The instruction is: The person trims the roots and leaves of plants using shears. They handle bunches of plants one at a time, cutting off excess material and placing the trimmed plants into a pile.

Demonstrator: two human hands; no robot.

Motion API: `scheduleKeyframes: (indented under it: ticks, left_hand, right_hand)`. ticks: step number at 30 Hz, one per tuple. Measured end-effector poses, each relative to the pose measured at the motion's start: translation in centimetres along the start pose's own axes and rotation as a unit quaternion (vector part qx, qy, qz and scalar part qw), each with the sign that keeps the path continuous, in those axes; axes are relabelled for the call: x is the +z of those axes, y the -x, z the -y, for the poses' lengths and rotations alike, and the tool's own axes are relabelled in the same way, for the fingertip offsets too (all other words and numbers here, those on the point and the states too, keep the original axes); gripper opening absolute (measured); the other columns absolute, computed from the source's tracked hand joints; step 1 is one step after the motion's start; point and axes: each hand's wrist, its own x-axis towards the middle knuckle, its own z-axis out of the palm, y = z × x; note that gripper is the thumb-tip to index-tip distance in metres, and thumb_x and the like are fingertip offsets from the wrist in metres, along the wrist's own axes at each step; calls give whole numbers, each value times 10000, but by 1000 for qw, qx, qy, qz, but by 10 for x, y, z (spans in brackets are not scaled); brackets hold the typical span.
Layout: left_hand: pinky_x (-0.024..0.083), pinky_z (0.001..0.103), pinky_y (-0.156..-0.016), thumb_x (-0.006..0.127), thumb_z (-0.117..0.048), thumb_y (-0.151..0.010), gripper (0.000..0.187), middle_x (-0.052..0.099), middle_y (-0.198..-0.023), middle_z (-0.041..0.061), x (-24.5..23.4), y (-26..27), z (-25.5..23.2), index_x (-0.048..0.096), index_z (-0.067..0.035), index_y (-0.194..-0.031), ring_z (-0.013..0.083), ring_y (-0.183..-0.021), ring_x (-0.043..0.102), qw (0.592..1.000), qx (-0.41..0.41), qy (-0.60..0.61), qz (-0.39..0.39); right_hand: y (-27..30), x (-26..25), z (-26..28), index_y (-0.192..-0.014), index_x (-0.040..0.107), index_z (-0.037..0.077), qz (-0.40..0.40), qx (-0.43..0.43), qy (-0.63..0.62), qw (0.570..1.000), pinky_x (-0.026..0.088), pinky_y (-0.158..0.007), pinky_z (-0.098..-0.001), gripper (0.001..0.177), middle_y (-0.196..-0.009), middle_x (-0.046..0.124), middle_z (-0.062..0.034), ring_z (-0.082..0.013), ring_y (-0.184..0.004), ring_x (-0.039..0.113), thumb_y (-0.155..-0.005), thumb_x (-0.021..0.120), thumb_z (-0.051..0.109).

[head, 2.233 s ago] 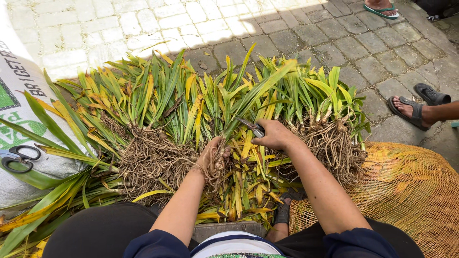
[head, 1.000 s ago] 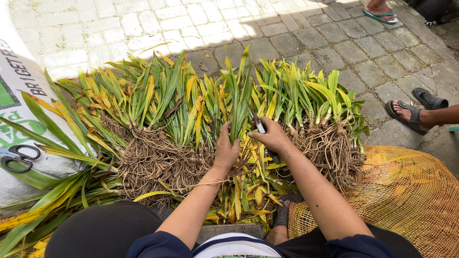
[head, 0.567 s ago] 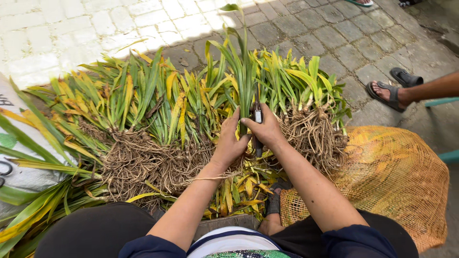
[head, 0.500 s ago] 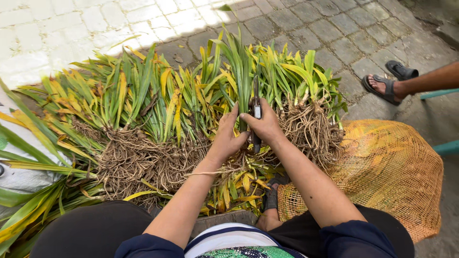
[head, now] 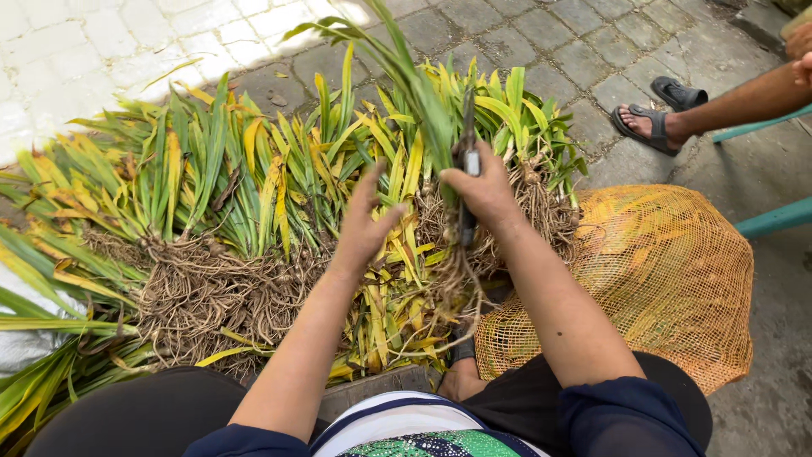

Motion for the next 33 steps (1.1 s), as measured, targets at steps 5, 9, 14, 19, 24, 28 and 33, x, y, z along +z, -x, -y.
scheduleKeyframes:
  ticks: [5,9,14,19,24,28,33]
  left_hand:
    - [374,494,-1075,557,-122,-950,432,526,-1292,207,-54,-15,59,465,-24,-1361,352,-1280,450,990,-41,-7,-138]
    - [454,456,-1004,535,-71,-948,358,619,-1179,187,-92,-15,107,533,-23,-1303,324,-1205,549,973,-61,-42,-219]
    - [473,441,-962,497,-70,-975,360,587,-1195,233,-104,-7,114,496,3,-1328,328,-1193,533,968,-114,-20,-223]
    - [491,453,-957,502,-73,-972,349,604,-1178,214,-131,3,116,518,-14,-1316,318,-1184,550,950,-154,-25,-271]
    - [557,386,-755,509,-174,-957,286,611,-1149,79,-171,-4,127,552,-105,-1232,205,-1010,612,893,-194,35,-405]
    - [485,225,-615,545,-87,-893,211,690,-947,23,-188,-3,136,649,-113,-1074,113,-837,640,857,-180,35,-481]
    - [466,176,-541,507,-74,-944,210,647,-997,64,-165,6,131,598,-75,-1133,89,-653,544,874,-282,-120,-377]
  right_hand:
    - [-17,-56,43,-1024,592,82,-69,-29,65,995,487,-532,-261,402,-763,553,-48,-143,-642,553,-665,766,129]
    - [-66,-122,3,-1027,593,194,-158,-12,331,930,469,-609,-359,427,-766,594,-59,-214,-730,630,-642,745,298]
    - [-106,-139,-67,-1054,592,58,-143,104,447,877,512,-792,-515,441,-961,661,-200,-377,-961,649,-672,699,252]
    - [-107,-133,-139,-1057,663,-33,-55,218,446,867,487,-884,-529,404,-1020,689,-246,-413,-1051,635,-709,662,172]
    - [-123,-145,-109,-1038,644,15,-23,258,457,851,476,-679,-471,473,-1005,661,-220,-362,-834,623,-761,801,365]
    - [-104,-124,-50,-1115,605,-48,-46,233,485,842,513,-750,-510,490,-1080,648,-283,-415,-905,635,-823,790,299]
    - [-76,-80,20,-1140,543,2,-82,165,485,855,439,-863,-572,426,-1118,571,-248,-396,-1034,531,-912,756,292]
